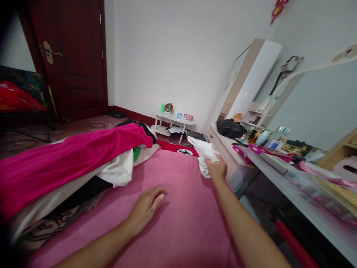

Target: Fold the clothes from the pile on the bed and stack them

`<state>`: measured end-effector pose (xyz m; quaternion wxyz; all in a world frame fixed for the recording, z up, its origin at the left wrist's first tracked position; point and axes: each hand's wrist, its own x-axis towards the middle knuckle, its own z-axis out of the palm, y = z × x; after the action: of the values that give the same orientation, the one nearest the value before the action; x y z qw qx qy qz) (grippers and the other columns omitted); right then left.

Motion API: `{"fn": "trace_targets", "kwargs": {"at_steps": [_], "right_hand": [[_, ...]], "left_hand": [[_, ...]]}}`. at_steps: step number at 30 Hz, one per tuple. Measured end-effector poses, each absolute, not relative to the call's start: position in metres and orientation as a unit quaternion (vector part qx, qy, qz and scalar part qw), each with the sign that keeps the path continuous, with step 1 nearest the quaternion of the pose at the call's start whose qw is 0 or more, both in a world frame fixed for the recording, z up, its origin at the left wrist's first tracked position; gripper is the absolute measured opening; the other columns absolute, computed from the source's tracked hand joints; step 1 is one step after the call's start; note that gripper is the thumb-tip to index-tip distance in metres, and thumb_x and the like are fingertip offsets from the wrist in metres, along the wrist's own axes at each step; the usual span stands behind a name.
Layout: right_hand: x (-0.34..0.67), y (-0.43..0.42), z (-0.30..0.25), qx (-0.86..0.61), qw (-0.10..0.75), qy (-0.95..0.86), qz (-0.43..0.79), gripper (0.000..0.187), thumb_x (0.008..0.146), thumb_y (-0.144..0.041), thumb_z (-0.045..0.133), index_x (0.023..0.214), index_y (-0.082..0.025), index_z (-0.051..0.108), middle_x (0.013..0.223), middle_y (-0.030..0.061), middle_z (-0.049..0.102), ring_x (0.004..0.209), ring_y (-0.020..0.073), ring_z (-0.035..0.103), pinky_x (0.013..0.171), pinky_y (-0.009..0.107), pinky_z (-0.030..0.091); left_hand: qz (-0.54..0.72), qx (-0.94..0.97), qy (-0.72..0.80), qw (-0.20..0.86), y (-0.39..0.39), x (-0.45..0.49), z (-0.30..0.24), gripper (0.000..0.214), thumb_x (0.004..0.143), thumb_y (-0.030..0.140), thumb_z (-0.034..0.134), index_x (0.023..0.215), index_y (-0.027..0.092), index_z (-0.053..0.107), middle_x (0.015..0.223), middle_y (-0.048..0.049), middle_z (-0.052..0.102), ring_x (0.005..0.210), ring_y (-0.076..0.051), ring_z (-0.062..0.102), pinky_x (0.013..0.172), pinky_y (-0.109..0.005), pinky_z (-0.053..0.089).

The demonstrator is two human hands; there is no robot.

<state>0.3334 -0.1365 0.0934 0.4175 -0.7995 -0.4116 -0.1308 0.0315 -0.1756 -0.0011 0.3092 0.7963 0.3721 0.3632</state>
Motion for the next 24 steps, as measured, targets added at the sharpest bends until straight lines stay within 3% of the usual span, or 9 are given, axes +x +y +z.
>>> {"fn": "trace_targets", "kwargs": {"at_steps": [6,9,11,15,19,24], "right_hand": [[0.385,-0.093,0.086,-0.875,0.258,-0.390,-0.124,0.074,0.070,-0.052,0.058,0.137,-0.024,0.042,0.126,0.0166,0.053,0.113,0.0335,0.052,0.087,0.043,0.043],[0.398,-0.098,0.036,-0.902,0.174,-0.377,-0.120,0.088,0.068,-0.059,0.060,0.144,-0.027,0.028,0.148,0.0172,0.025,0.132,0.0385,0.028,0.095,0.053,0.035],[0.401,-0.106,0.000,-0.919,0.131,-0.355,-0.112,0.083,0.076,-0.064,0.047,0.146,-0.027,0.023,0.153,0.0150,0.015,0.137,0.0373,0.016,0.100,0.057,0.026],[0.393,-0.123,-0.034,-0.934,0.105,-0.335,-0.069,0.073,0.087,-0.063,0.021,0.147,-0.024,0.020,0.153,0.0147,0.015,0.139,0.0362,0.013,0.104,0.057,0.017],[0.372,-0.143,-0.022,-0.933,0.065,-0.354,-0.025,0.069,0.090,-0.059,0.017,0.148,-0.024,0.016,0.155,0.0160,0.008,0.140,0.0354,0.012,0.105,0.058,0.013],[0.349,-0.175,-0.006,-0.917,0.042,-0.395,0.023,0.066,0.091,-0.057,0.018,0.147,-0.022,0.021,0.154,0.0151,0.015,0.140,0.0319,0.014,0.107,0.058,0.010]], "left_hand": [[0.363,0.793,0.375,0.316,-0.174,0.032,-0.004,0.033,0.094,0.041,0.037,0.105,0.023,0.062,0.107,-0.0054,0.065,0.102,-0.022,0.057,0.092,-0.036,0.040],[0.365,0.790,0.378,0.315,-0.173,0.033,-0.005,0.033,0.093,0.041,0.038,0.106,0.023,0.062,0.107,-0.0055,0.066,0.101,-0.022,0.057,0.092,-0.036,0.041],[0.363,0.792,0.378,0.314,-0.173,0.033,-0.004,0.033,0.093,0.042,0.037,0.106,0.023,0.062,0.106,-0.0052,0.066,0.101,-0.022,0.057,0.091,-0.035,0.041],[0.353,0.803,0.370,0.307,-0.172,0.034,-0.004,0.032,0.093,0.041,0.039,0.104,0.023,0.063,0.105,-0.0048,0.066,0.100,-0.022,0.057,0.091,-0.035,0.040],[0.351,0.812,0.359,0.298,-0.170,0.034,-0.007,0.030,0.092,0.039,0.041,0.103,0.022,0.064,0.104,-0.0054,0.066,0.099,-0.022,0.058,0.090,-0.034,0.041],[0.332,0.840,0.324,0.282,-0.168,0.032,-0.012,0.024,0.090,0.030,0.045,0.096,0.021,0.066,0.099,-0.0053,0.066,0.095,-0.021,0.058,0.088,-0.034,0.042]]}}
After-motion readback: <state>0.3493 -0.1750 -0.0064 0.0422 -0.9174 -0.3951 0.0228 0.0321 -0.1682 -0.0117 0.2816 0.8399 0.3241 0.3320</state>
